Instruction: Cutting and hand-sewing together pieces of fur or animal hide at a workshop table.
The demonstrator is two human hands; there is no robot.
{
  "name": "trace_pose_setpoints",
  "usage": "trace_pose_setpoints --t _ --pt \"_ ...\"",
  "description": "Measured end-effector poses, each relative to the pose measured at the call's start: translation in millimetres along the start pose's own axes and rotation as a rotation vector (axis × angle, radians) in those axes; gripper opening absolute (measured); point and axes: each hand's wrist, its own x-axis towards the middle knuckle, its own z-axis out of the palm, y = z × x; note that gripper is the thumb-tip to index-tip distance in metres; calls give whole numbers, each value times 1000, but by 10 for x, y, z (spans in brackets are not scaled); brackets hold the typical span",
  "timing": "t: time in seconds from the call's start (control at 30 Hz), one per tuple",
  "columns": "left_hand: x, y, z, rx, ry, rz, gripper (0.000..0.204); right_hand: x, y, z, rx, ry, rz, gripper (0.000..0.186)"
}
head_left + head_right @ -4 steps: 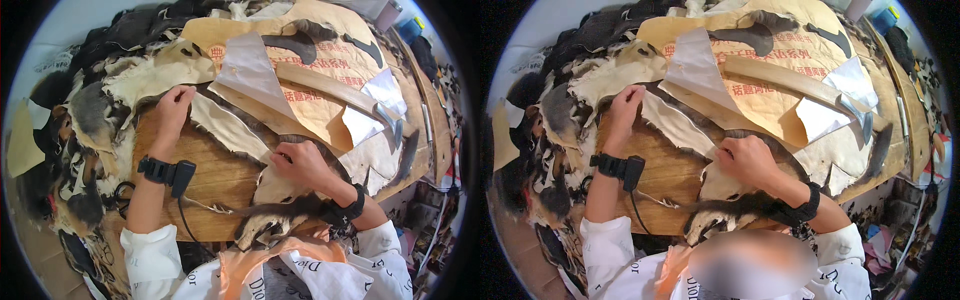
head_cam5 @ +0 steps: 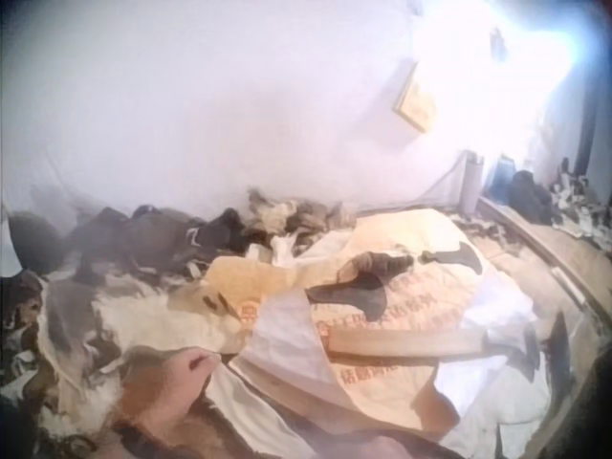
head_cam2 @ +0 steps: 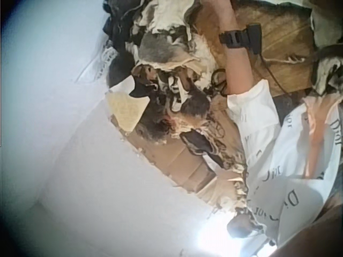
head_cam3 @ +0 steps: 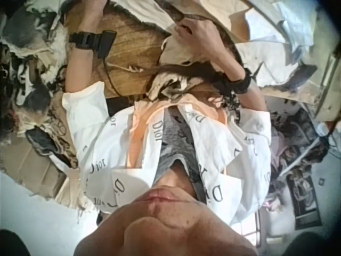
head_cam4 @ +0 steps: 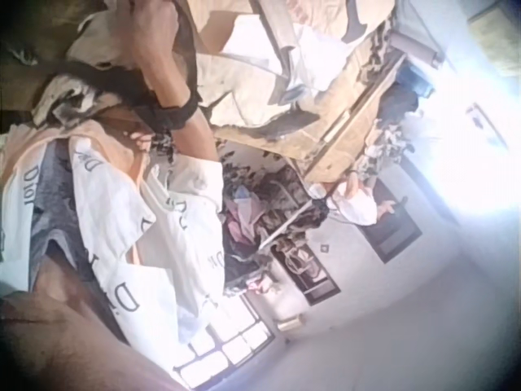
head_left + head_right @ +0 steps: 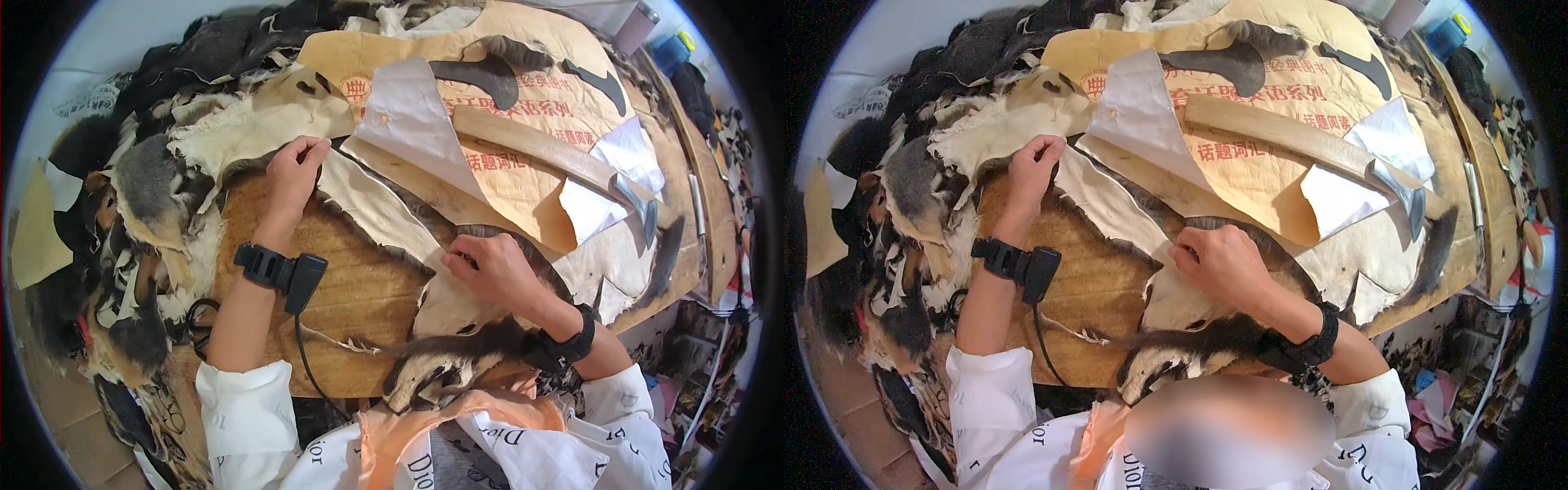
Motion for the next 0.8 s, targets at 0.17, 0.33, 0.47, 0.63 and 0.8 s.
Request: trace_pose_setpoints --t 0.17,0.33,0.47,0.63,0.8 --pt "49 -50 128 77 48 -9 26 -11 11 -42 37 5 -11 19" --pt "40 -32 185 215 106 -26 25 26 25 -107 8 51 -30 20" --pt "75 -126 167 194 106 -16 24 85 50 -124 -152 47 69 25" --pt "50 -63 184 125 106 -18 24 100 65 -127 -227 84 68 28" --pt "24 -67 131 127 143 -11 25 90 -99 -301 -138 128 137 19"
